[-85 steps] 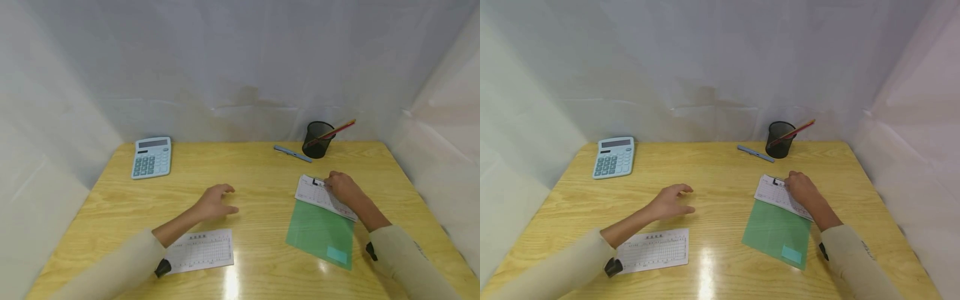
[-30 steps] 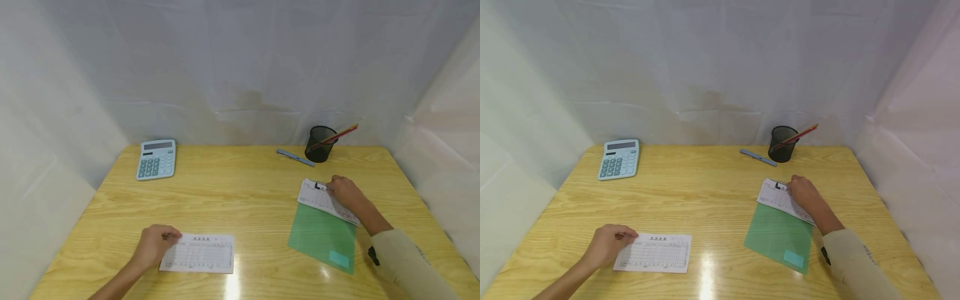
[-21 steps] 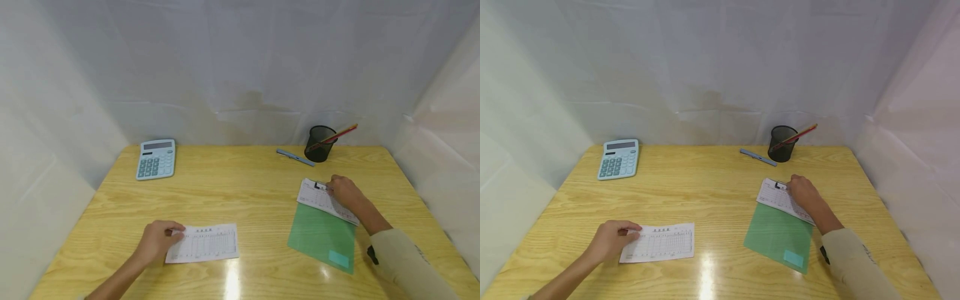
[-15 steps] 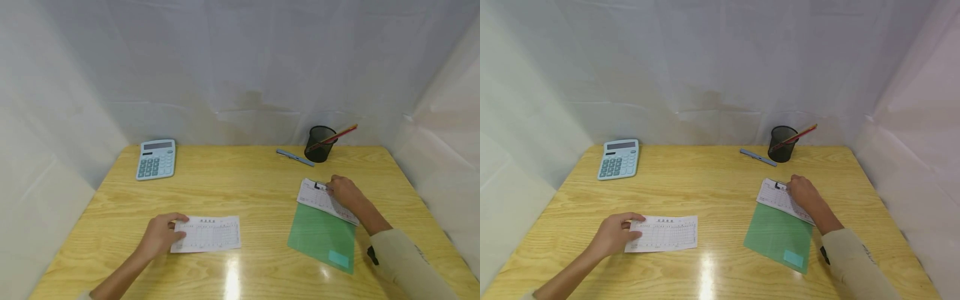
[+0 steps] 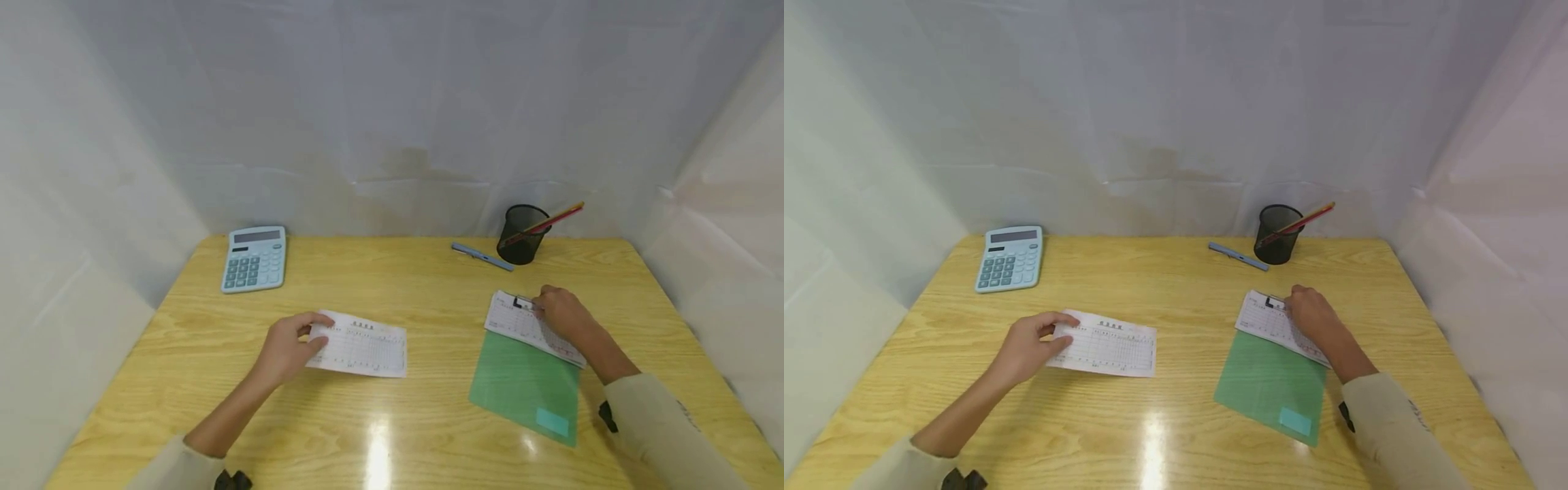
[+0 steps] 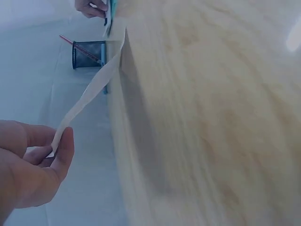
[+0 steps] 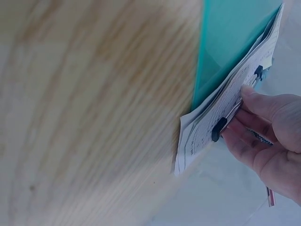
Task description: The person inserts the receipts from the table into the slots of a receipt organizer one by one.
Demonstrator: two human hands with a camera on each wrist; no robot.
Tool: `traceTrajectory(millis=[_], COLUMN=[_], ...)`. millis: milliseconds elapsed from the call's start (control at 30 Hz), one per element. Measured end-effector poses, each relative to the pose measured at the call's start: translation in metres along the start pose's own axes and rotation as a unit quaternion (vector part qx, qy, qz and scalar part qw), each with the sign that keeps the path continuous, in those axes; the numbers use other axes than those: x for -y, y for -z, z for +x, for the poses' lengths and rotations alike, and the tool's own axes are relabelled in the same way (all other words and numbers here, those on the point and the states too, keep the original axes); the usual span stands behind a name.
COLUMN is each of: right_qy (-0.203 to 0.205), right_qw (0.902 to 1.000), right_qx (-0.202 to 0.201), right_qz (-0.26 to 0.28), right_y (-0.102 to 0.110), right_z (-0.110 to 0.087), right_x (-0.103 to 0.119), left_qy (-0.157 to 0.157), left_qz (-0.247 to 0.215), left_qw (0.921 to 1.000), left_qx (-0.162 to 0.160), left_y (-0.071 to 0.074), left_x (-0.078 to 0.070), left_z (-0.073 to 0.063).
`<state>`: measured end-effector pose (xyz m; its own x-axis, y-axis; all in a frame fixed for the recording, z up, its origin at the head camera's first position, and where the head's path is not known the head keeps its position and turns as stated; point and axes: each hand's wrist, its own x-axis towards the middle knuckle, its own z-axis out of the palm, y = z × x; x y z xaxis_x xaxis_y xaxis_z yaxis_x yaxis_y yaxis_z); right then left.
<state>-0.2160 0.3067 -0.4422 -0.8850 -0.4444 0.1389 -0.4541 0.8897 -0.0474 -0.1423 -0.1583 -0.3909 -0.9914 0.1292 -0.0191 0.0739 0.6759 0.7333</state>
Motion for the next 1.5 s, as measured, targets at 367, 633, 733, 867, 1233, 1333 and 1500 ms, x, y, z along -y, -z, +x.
traceTrajectory(millis=[367,633,733,867,1233,1333,1500], right_qy=[0.008,0.007,0.004,0.001,-0.024,-0.021,-0.014], right_qw=[0.9999,0.9999,0.9999,1.0,0.9994,0.9994,0.9996], right_qx=[-0.012,-0.011,-0.009,-0.004,0.023,0.025,0.018], right_qz=[0.007,0.01,0.002,-0.002,0.011,0.011,0.014], right_y=[0.001,0.002,0.001,0.001,0.004,0.004,0.004], right_z=[-0.001,0.0,0.0,0.001,0.001,0.001,0.001], right_x=[0.0,0.003,0.003,0.002,0.003,0.002,0.001], left_qy=[-0.052,-0.102,-0.108,-0.116,-0.088,-0.09,-0.093], left_qz=[-0.161,-0.279,-0.304,-0.301,-0.128,-0.097,-0.074], left_qw=[0.9832,0.943,0.9305,0.9262,0.9677,0.9701,0.9741], left_qx=[0.068,0.15,0.174,0.195,0.199,0.203,0.193], left_y=[-0.038,-0.073,-0.086,-0.103,-0.161,-0.173,-0.189], left_x=[-0.05,-0.08,-0.095,-0.11,-0.119,-0.118,-0.118], left_z=[0.043,0.068,0.076,0.083,0.098,0.1,0.102])
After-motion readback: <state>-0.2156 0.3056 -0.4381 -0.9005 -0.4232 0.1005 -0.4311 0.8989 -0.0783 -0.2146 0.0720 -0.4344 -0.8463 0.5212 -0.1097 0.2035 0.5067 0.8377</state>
